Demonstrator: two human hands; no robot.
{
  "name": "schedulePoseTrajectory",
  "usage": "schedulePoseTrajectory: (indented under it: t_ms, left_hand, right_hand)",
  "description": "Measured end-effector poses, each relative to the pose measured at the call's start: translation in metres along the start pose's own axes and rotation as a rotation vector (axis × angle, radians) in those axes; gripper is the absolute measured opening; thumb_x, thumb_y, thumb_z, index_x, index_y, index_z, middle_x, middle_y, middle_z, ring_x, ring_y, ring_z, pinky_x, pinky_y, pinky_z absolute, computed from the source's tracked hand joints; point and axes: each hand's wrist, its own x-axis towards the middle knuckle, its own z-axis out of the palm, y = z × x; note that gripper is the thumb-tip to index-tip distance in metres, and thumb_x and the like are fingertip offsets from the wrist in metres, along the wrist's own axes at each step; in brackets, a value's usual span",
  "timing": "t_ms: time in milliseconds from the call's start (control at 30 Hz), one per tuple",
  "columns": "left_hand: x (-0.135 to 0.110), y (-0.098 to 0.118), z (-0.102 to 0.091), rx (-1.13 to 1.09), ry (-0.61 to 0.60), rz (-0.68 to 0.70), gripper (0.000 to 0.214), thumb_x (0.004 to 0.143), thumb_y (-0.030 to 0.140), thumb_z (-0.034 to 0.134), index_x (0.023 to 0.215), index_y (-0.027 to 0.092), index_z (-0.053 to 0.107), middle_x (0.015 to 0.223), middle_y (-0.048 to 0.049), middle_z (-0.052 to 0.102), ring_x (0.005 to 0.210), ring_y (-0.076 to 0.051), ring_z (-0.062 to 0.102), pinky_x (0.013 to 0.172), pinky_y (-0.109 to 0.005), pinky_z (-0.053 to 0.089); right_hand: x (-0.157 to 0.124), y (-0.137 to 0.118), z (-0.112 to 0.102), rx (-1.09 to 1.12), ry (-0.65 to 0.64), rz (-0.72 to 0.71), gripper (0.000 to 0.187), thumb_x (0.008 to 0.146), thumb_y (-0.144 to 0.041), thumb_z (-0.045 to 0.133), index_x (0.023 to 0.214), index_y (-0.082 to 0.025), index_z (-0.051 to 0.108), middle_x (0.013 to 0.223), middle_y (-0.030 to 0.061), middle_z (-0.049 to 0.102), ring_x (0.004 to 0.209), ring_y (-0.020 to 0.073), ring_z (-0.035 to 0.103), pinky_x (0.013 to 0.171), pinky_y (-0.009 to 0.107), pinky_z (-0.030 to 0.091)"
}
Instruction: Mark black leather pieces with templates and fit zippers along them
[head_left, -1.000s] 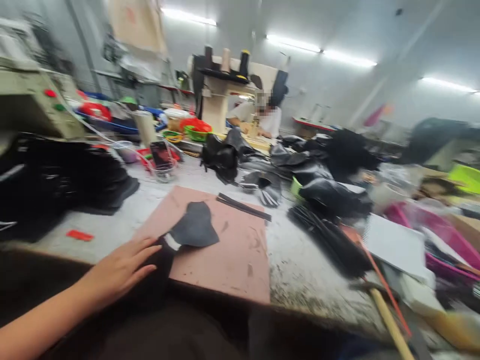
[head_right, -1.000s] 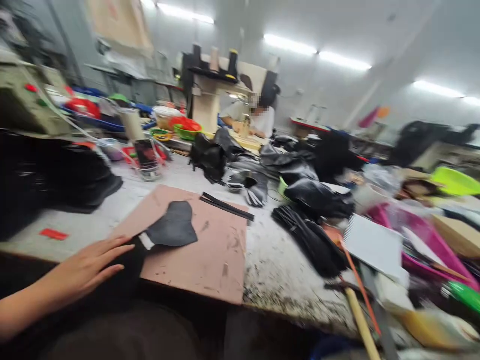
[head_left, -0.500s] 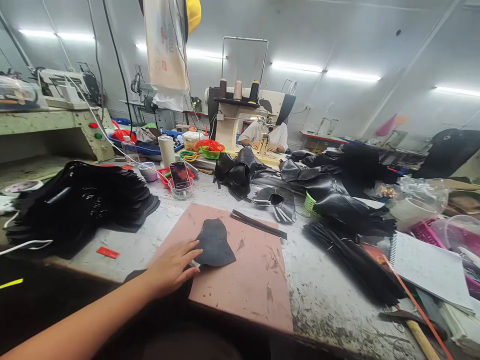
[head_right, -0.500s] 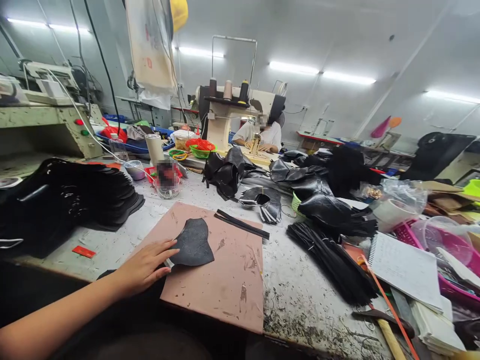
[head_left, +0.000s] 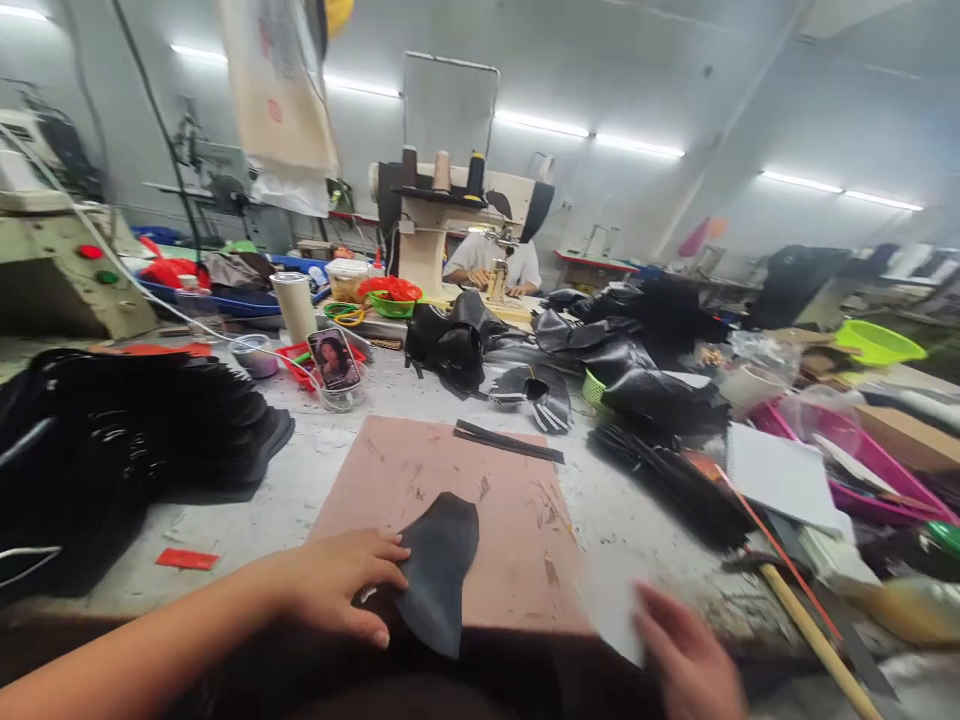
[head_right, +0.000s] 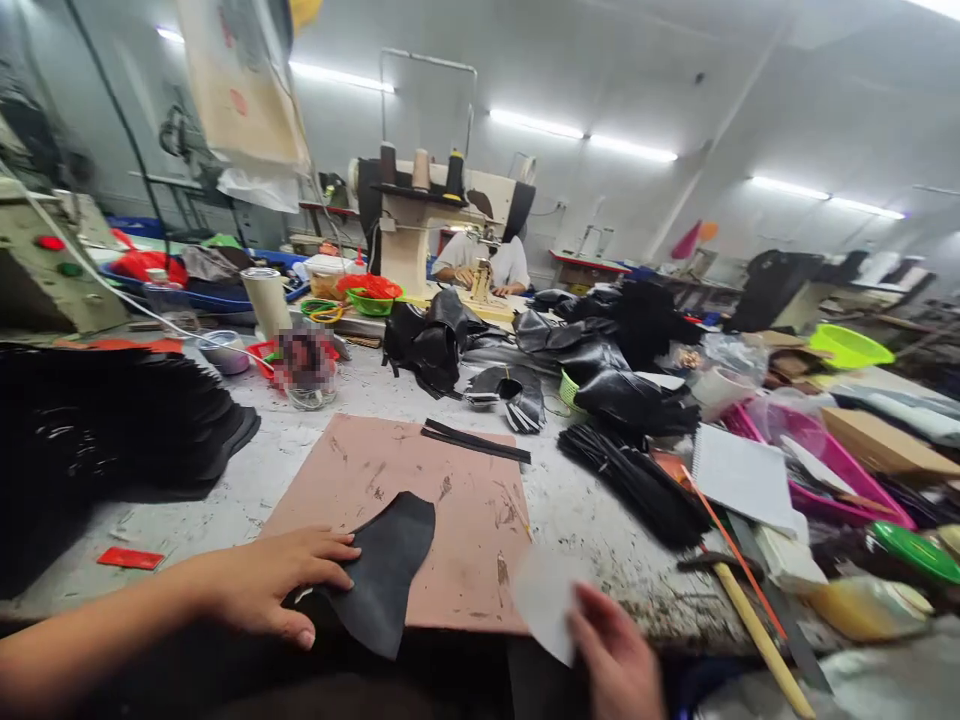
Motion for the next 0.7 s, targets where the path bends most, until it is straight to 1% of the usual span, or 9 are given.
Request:
schedulePoseTrajectory:
  t_ms: [67, 133, 233, 367, 467, 533, 567, 633, 700]
  left_hand:
    - [0.008, 0.000, -0.005, -0.075, 0.072, 0.024, 0.036, 0.080, 0.044, 0.047, 0.107, 0.025, 0.060, 0.124, -0.0079, 0.054, 0.117, -0.026, 0.045, 0.098, -0.039, 0.032]
    - [0.022, 0.001, -0.008, -0.139, 0.197, -0.035, 0.035, 0.084, 0.040, 0.035, 0.098, 0.022, 0.061, 0.108, -0.0066, 0.062, 0.101, -0.022, 0.054, 0.088, -0.033, 0.039]
    - [0.044, 0.001, -0.007, -0.281, 0.321, -0.197, 0.028, 0.080, 0.040, 0.038, 0.074, 0.019, 0.056, 0.074, -0.0018, 0.061, 0.072, -0.018, 0.056, 0.065, -0.028, 0.042]
    - [0.062, -0.006, 0.007, -0.628, 0.264, -0.266, 0.019, 0.066, 0.036, 0.052, 0.065, 0.020, 0.041, 0.059, 0.0045, 0.050, 0.057, -0.015, 0.052, 0.050, -0.024, 0.039]
    - [0.066, -0.013, 0.017, -0.693, 0.269, -0.284, 0.017, 0.063, 0.031, 0.051, 0.066, 0.021, 0.037, 0.056, 0.0069, 0.045, 0.051, -0.013, 0.050, 0.047, -0.023, 0.037]
    - [0.063, -0.015, 0.018, -0.647, 0.323, -0.295, 0.017, 0.063, 0.030, 0.052, 0.065, 0.021, 0.038, 0.057, 0.0062, 0.046, 0.053, -0.013, 0.048, 0.049, -0.024, 0.036]
    - [0.062, -0.013, 0.016, -0.602, 0.358, -0.297, 0.016, 0.064, 0.031, 0.052, 0.064, 0.020, 0.040, 0.058, 0.0053, 0.047, 0.055, -0.014, 0.048, 0.052, -0.025, 0.036]
    - [0.058, -0.006, 0.011, -0.556, 0.409, -0.269, 0.017, 0.066, 0.035, 0.054, 0.064, 0.019, 0.045, 0.061, 0.0030, 0.051, 0.062, -0.015, 0.049, 0.057, -0.027, 0.036]
    - [0.057, 0.004, 0.006, -0.709, 0.373, -0.227, 0.023, 0.067, 0.041, 0.054, 0.071, 0.019, 0.050, 0.068, 0.0010, 0.055, 0.067, -0.016, 0.052, 0.060, -0.027, 0.039]
  right_hand:
    - [-0.003, -0.016, 0.027, 0.159, -0.067, 0.088, 0.033, 0.072, -0.043, 0.063, 0.092, -0.016, 0.063, 0.085, 0.0070, 0.064, 0.073, 0.0191, 0.060, 0.061, 0.033, 0.051]
    - [0.002, -0.035, 0.059, 0.390, -0.180, 0.196, 0.037, 0.063, -0.044, 0.070, 0.087, -0.016, 0.065, 0.079, 0.0069, 0.066, 0.069, 0.0203, 0.061, 0.059, 0.033, 0.051]
    - [0.015, -0.058, 0.095, 0.550, -0.262, 0.287, 0.037, 0.054, -0.040, 0.075, 0.082, -0.017, 0.067, 0.077, 0.0056, 0.067, 0.068, 0.0192, 0.060, 0.062, 0.033, 0.051]
    - [0.018, -0.068, 0.115, 0.596, -0.298, 0.376, 0.035, 0.051, -0.034, 0.075, 0.080, -0.017, 0.066, 0.081, 0.0050, 0.067, 0.074, 0.0181, 0.061, 0.069, 0.032, 0.049]
    - [0.013, -0.065, 0.120, 0.558, -0.329, 0.384, 0.035, 0.052, -0.034, 0.073, 0.081, -0.016, 0.065, 0.078, 0.0052, 0.066, 0.068, 0.0177, 0.061, 0.065, 0.032, 0.050]
    - [0.010, -0.064, 0.120, 0.476, -0.285, 0.300, 0.032, 0.059, -0.035, 0.069, 0.084, -0.016, 0.063, 0.075, 0.0054, 0.066, 0.065, 0.0177, 0.061, 0.061, 0.032, 0.051]
    - [0.008, -0.065, 0.119, 0.400, -0.221, 0.220, 0.029, 0.064, -0.033, 0.065, 0.087, -0.016, 0.062, 0.075, 0.0053, 0.066, 0.065, 0.0176, 0.061, 0.060, 0.031, 0.051]
    - [0.006, -0.069, 0.117, 0.188, -0.034, -0.035, 0.025, 0.073, -0.026, 0.059, 0.096, -0.018, 0.059, 0.075, 0.0045, 0.065, 0.064, 0.0164, 0.061, 0.059, 0.029, 0.051]
    - [0.005, -0.076, 0.115, -0.022, 0.078, -0.374, 0.029, 0.077, -0.016, 0.055, 0.105, -0.022, 0.055, 0.078, 0.0038, 0.066, 0.066, 0.0158, 0.061, 0.060, 0.029, 0.051]
